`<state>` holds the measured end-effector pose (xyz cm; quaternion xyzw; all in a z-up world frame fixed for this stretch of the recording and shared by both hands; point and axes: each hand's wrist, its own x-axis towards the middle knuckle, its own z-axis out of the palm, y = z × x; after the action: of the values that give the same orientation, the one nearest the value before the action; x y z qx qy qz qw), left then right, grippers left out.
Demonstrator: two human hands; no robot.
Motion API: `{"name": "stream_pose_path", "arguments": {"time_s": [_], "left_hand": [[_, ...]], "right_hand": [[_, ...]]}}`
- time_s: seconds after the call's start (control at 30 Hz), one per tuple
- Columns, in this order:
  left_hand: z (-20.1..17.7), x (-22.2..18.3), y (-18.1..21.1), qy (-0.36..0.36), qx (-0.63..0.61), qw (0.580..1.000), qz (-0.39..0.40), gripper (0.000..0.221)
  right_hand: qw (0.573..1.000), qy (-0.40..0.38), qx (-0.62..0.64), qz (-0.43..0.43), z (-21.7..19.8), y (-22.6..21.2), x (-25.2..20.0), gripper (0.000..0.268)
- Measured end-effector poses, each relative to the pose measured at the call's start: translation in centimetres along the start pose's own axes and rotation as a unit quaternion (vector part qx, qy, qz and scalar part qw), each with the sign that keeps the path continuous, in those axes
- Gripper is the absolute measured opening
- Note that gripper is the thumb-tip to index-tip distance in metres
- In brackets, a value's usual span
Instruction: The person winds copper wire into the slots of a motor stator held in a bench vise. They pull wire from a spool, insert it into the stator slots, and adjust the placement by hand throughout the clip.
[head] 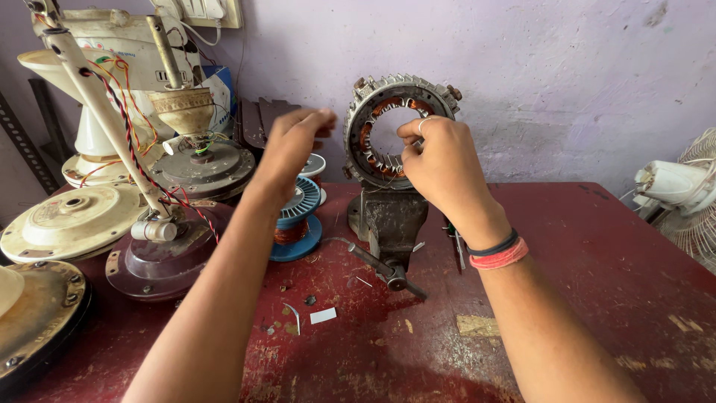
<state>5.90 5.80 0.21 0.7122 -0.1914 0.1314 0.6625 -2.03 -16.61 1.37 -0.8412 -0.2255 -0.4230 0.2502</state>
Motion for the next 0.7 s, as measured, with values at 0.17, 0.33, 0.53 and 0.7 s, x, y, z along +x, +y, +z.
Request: {"name": "stream_pose_path", "arguments": {"time_s": [0.17,0.33,0.53,0.7], "left_hand": [[2.6,0.5,-3.7,-0.119,-0.199,0.969,-0.089,0.080],[3.7,0.3,-4.3,-0.198,-0.339,0.915,-0.094,0.092],[4.5,0.2,-4.2,-0.194,-0.384,0.893,-0.132,0.079],[4.4,0.4,-4.4,-0.193,-0.383,0.894,-0.133,0.077]], "right_hand": [[0.999,-0.005,-0.008,-0.046,0.7,0.0,-0.2,0.028],[0.998,-0.018,-0.016,-0.050,1.2,-0.2,-0.2,0.032],[0.999,-0.029,-0.020,-0.036,1.5,-0.3,0.0,0.032],[0.999,-0.032,-0.024,-0.028,1.7,-0.4,0.0,0.030]]}}
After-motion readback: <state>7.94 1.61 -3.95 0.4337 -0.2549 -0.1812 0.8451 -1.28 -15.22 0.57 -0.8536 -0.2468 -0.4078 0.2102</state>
